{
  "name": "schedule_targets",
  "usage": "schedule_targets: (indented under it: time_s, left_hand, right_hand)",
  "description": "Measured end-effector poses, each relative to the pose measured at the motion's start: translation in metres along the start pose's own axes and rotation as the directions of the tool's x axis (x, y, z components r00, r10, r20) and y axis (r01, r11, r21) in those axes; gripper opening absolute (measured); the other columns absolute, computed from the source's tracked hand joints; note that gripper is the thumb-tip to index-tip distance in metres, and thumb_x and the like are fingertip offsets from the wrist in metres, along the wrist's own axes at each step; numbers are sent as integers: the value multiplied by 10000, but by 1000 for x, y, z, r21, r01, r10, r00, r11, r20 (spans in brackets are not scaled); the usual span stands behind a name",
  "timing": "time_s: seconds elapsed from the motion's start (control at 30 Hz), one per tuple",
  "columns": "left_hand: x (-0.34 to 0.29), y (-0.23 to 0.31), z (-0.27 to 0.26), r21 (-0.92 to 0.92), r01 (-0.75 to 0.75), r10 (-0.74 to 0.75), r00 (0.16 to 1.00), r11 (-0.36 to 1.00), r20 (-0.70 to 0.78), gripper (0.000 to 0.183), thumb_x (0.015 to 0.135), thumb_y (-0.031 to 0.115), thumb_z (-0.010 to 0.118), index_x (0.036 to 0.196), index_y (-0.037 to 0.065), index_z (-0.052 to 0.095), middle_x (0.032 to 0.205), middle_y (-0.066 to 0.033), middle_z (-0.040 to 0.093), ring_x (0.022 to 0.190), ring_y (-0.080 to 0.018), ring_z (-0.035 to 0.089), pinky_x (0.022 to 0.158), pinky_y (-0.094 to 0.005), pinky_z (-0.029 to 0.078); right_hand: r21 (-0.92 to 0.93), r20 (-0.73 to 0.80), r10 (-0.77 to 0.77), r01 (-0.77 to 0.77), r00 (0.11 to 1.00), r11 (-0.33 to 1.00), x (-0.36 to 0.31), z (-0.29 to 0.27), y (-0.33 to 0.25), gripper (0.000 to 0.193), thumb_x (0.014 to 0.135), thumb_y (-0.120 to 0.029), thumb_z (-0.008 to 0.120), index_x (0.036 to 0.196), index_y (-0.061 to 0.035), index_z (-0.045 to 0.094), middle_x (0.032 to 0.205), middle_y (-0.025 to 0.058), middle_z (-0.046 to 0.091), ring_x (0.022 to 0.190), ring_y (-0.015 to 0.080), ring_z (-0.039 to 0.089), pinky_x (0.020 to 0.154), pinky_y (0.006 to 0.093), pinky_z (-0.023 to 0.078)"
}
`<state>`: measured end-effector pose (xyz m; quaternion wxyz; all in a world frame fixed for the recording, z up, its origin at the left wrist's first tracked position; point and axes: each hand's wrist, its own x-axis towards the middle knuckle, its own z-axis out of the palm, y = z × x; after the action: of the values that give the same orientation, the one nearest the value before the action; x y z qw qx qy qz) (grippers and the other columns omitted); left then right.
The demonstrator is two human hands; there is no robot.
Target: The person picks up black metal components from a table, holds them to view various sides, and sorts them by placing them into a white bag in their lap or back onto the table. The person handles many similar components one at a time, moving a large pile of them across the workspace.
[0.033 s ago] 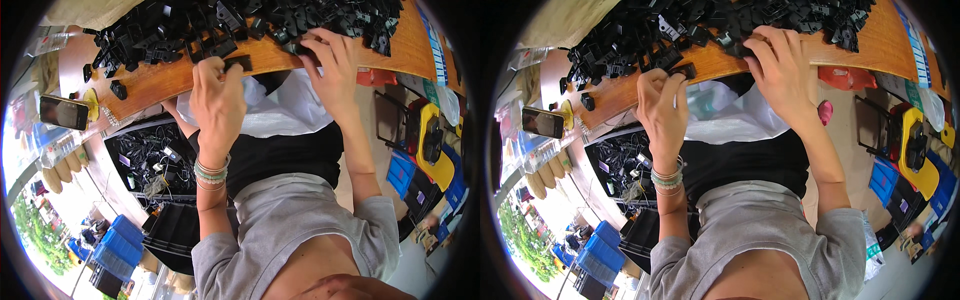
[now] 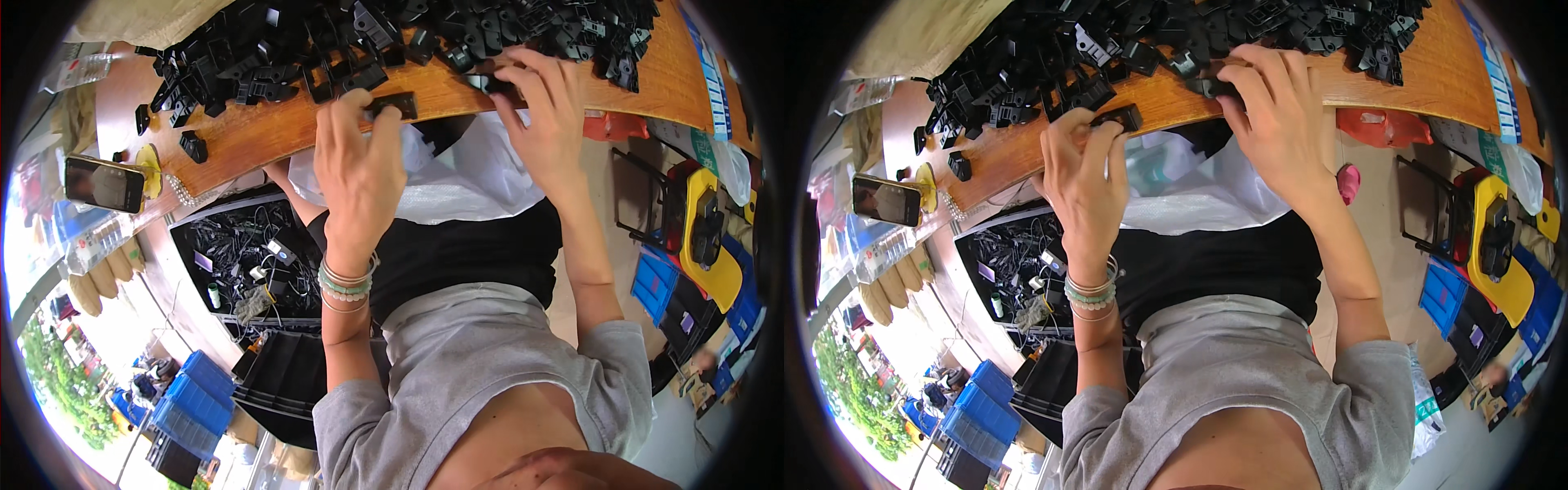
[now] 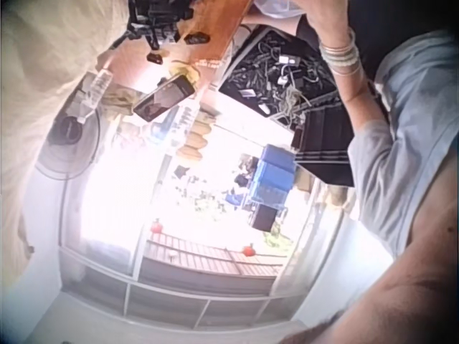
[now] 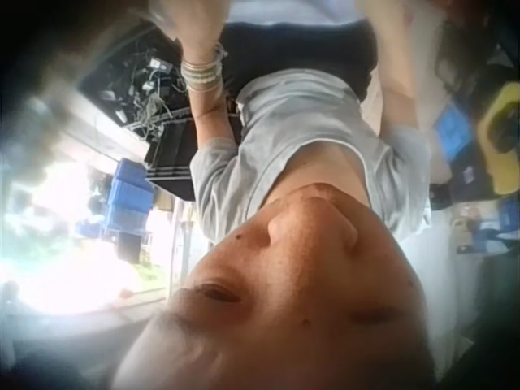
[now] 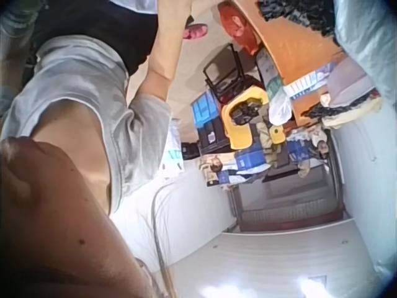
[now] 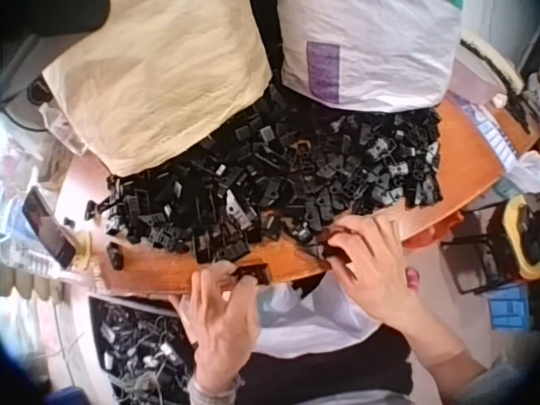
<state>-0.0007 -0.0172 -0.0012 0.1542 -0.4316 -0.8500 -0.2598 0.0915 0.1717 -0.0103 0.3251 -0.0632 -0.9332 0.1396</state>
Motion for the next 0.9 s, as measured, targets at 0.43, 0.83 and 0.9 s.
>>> schedule_targets:
  time_s: [0.43, 0.83, 0.9]
  left_hand:
    - [-3, 39, 3, -803, 592, -208, 778, -74, 593, 380, 814, -75, 632, 1131, -43, 425, 858, -100, 579, 637, -122, 590, 554, -231, 509]
    - [-2, 40, 6, -825, 548, -200, 831, 137, 519, 230, 868, -32, 572, 1086, -95, 531, 793, -124, 657, 720, -164, 672, 637, -255, 540]
    - [0, 41, 4, -817, 554, -193, 829, 157, 525, 229, 867, -28, 575, 1083, -92, 536, 792, -122, 660, 726, -166, 676, 647, -253, 540]
  right_hand:
    - [751, 98, 180, -191, 979, 632, -11, -21, -19, 202, 661, 67, 712, 837, -2, 641, 926, 118, 646, 789, 212, 614, 664, 292, 479]
    - [663, 95, 104, -141, 990, 735, -12, -30, -15, 212, 630, 55, 708, 826, -1, 650, 872, 114, 653, 750, 218, 596, 638, 291, 463]
    - [607, 90, 60, -102, 994, 788, -9, -30, -15, 208, 634, 54, 706, 826, -3, 651, 871, 112, 653, 745, 223, 593, 638, 293, 461]
